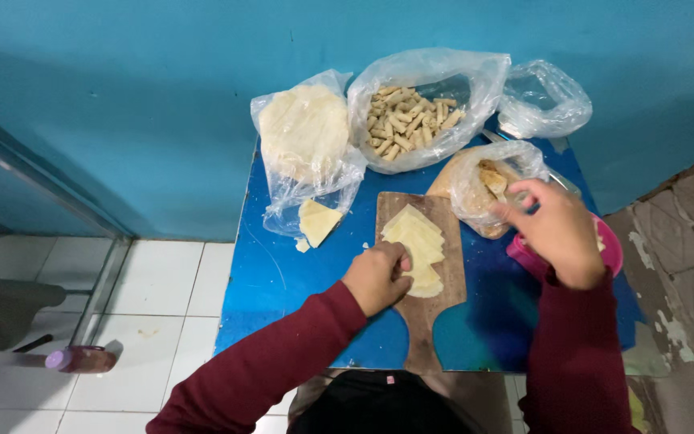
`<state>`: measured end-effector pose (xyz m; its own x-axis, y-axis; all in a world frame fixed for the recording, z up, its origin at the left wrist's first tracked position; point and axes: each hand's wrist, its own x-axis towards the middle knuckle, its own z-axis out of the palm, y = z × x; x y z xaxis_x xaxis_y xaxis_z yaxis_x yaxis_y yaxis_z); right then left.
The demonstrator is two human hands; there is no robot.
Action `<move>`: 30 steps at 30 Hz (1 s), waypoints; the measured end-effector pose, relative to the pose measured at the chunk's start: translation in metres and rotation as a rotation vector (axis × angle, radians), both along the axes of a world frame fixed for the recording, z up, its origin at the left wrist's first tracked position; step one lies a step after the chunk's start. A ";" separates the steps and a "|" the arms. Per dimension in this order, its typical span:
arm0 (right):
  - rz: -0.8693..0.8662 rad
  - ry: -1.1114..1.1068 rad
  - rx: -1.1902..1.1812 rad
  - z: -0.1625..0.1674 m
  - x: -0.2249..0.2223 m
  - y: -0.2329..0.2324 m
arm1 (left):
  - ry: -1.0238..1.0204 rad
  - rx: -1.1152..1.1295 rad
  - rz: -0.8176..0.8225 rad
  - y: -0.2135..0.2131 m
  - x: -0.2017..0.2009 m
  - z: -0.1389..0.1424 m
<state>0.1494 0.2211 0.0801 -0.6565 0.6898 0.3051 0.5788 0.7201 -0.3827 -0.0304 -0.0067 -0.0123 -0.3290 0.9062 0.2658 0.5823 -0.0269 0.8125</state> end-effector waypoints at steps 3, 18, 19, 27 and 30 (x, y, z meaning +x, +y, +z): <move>-0.015 -0.110 -0.185 -0.001 0.000 -0.007 | 0.016 0.016 0.010 0.001 0.000 0.001; -0.069 0.459 0.361 0.001 -0.041 0.000 | 0.024 -0.043 -0.013 0.003 -0.002 0.010; -0.082 0.466 0.306 0.002 -0.043 -0.001 | 0.021 -0.040 -0.011 0.003 -0.001 0.011; -0.127 0.405 0.144 -0.004 -0.036 -0.003 | 0.045 -0.035 -0.024 -0.003 0.002 0.020; -0.113 0.395 0.096 -0.010 -0.030 -0.001 | 0.111 -0.023 -0.036 -0.009 0.003 0.023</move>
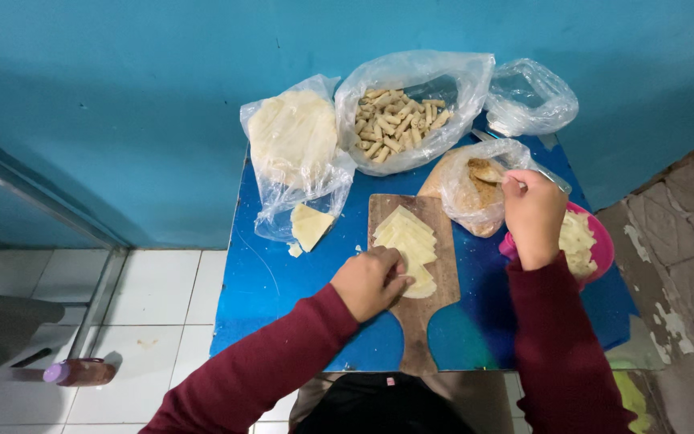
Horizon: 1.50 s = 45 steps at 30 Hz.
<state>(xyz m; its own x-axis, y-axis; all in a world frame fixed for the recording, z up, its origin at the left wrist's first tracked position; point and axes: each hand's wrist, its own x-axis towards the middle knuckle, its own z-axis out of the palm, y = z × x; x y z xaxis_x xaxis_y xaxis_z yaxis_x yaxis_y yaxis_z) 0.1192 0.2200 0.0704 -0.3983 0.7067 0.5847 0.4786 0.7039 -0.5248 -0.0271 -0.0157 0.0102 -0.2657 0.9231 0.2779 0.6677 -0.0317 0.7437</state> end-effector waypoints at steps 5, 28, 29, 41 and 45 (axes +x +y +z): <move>-0.003 0.055 -0.046 -0.009 0.008 0.004 | 0.117 -0.003 0.063 -0.002 -0.006 0.002; 0.279 0.010 -0.559 -0.038 0.082 -0.096 | 0.193 -0.125 0.156 -0.006 -0.010 -0.011; 0.265 -0.013 -0.561 -0.042 0.079 -0.099 | 0.177 -0.136 0.166 -0.006 -0.009 -0.010; 0.461 -0.224 0.121 -0.014 0.078 -0.135 | 0.174 -0.118 0.172 -0.007 -0.005 -0.008; 0.602 -0.329 0.320 -0.007 0.077 -0.137 | 0.126 -0.055 0.180 -0.007 -0.002 -0.005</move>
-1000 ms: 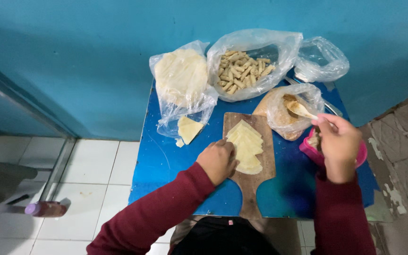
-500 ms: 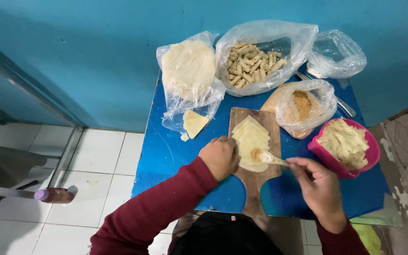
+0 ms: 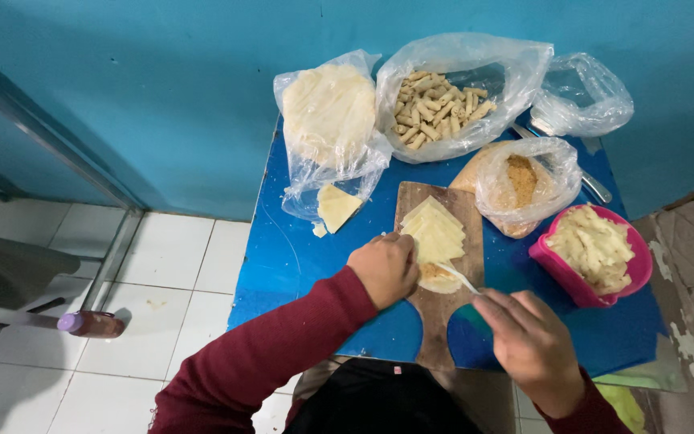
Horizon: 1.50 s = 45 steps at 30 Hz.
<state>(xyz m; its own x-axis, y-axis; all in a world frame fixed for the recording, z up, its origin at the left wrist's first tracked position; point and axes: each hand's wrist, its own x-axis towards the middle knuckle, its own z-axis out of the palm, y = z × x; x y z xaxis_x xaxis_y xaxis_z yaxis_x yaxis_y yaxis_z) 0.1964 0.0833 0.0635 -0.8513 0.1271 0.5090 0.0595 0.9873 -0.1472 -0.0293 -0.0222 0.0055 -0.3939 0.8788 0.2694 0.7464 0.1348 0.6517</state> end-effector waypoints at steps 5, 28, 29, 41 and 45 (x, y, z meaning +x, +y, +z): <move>0.063 -0.023 0.175 0.001 0.004 0.002 | -0.098 -0.046 -0.035 -0.001 -0.001 0.004; -0.382 -0.088 -0.238 -0.034 -0.040 0.021 | -0.217 0.109 -0.137 0.009 0.005 -0.005; -0.383 -0.087 -0.270 -0.040 -0.041 0.019 | -0.230 0.102 -0.148 0.009 0.004 -0.003; -0.311 0.100 -0.723 -0.051 -0.050 0.000 | -0.204 0.116 -0.173 0.005 0.006 -0.001; -0.265 0.077 -0.742 -0.041 -0.055 -0.007 | -0.023 0.311 -0.230 0.004 0.005 -0.003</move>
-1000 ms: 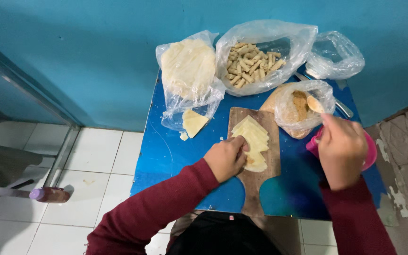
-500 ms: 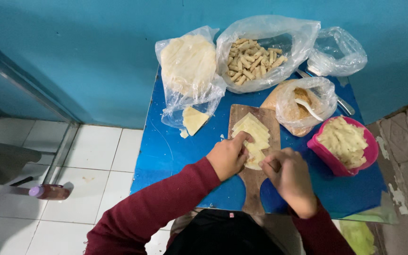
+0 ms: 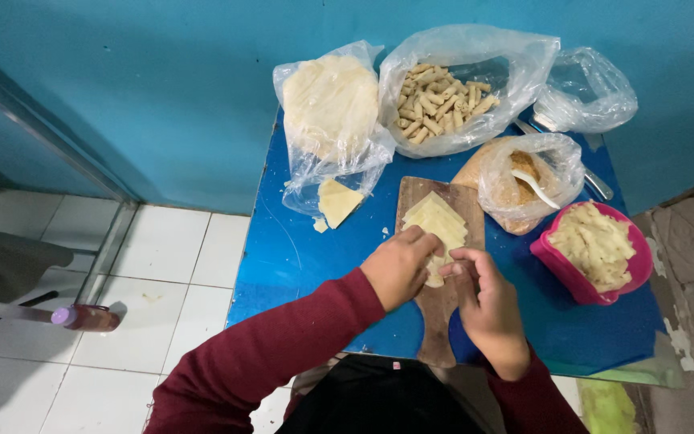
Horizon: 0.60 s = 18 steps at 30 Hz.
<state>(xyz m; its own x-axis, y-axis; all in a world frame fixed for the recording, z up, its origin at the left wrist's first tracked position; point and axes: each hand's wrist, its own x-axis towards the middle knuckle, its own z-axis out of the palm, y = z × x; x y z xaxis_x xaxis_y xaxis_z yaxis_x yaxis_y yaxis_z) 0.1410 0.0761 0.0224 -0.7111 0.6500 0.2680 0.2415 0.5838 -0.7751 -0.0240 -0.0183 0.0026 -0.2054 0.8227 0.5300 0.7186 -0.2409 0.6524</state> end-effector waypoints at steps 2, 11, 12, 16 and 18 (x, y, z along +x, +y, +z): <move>0.004 -0.016 0.011 0.005 -0.002 -0.003 | 0.087 -0.001 -0.031 -0.001 -0.001 -0.002; 0.201 -0.100 0.544 0.017 0.003 0.010 | 0.126 -0.224 -0.010 0.000 -0.007 -0.007; 0.204 -0.111 0.520 0.015 0.000 0.014 | 0.122 -0.204 -0.029 0.000 -0.008 -0.006; 0.188 -0.098 0.435 0.005 -0.009 0.022 | 0.132 -0.160 0.026 0.001 -0.005 -0.004; 0.129 -0.149 0.409 0.002 -0.012 0.021 | 0.112 -0.174 0.082 0.002 -0.002 -0.003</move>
<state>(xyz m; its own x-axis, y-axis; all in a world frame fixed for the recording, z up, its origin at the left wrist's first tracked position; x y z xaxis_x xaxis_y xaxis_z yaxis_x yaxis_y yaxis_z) 0.1294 0.0973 0.0243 -0.8299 0.4152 0.3728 0.2380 0.8676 -0.4366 -0.0262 -0.0159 -0.0001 -0.2229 0.8870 0.4045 0.8015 -0.0695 0.5940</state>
